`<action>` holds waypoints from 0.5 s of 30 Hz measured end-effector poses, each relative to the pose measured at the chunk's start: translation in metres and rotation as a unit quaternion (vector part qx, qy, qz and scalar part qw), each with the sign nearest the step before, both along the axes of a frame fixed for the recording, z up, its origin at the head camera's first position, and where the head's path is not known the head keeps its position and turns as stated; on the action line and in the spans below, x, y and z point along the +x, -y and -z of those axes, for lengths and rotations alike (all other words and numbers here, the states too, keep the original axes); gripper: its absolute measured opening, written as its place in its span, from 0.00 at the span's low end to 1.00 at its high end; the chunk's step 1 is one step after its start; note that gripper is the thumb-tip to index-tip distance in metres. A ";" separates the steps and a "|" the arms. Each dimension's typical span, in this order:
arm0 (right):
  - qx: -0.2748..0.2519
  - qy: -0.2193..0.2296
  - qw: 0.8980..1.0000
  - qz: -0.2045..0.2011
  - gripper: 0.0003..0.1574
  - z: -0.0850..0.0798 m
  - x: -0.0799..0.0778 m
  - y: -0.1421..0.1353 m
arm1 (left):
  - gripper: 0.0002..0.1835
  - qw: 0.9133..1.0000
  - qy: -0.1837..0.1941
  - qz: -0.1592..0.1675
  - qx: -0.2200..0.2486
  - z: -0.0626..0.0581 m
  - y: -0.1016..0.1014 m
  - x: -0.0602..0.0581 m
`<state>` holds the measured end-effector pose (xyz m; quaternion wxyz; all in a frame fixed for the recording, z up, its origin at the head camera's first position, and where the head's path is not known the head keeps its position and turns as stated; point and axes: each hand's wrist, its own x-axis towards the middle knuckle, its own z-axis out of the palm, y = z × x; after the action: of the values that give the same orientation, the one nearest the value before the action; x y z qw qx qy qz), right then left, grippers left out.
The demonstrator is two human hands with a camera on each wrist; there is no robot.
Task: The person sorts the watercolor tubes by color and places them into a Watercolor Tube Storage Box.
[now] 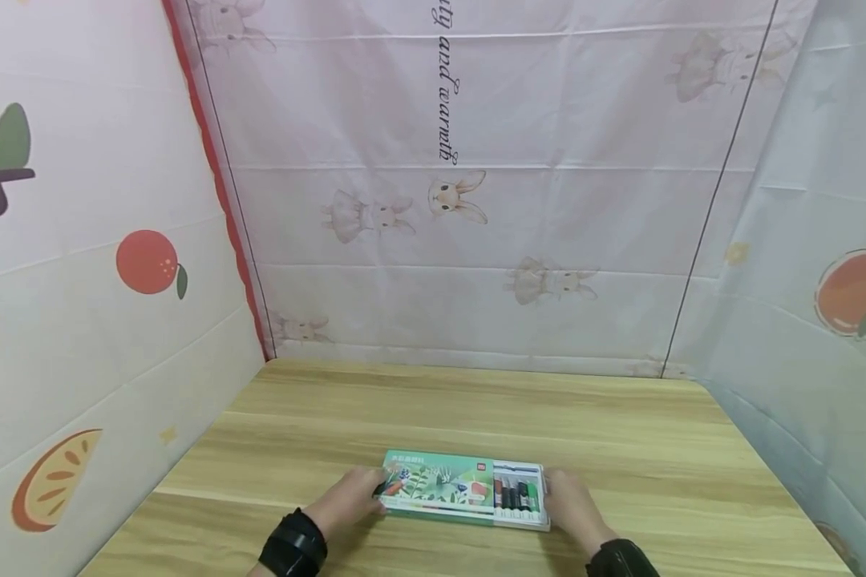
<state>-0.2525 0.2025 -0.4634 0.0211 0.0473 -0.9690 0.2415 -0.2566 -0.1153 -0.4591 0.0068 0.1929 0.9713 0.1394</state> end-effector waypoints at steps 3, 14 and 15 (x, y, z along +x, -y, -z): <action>0.002 -0.007 1.000 -0.001 0.20 0.000 -0.001 0.001 | 0.22 1.000 -0.006 0.007 -0.002 -0.001 0.000 0.000; 0.009 -0.001 1.000 -0.009 0.21 -0.001 0.000 0.007 | 0.15 0.999 -0.020 0.033 -0.007 -0.006 0.002 0.004; 0.010 -0.002 1.000 -0.009 0.21 -0.001 0.000 0.008 | 0.15 0.999 -0.017 0.032 -0.002 -0.006 0.002 0.004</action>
<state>-0.2526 0.1948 -0.4621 0.0203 0.0567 -0.9710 0.2315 -0.2528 -0.1175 -0.4526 -0.0049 0.2260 0.9649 0.1338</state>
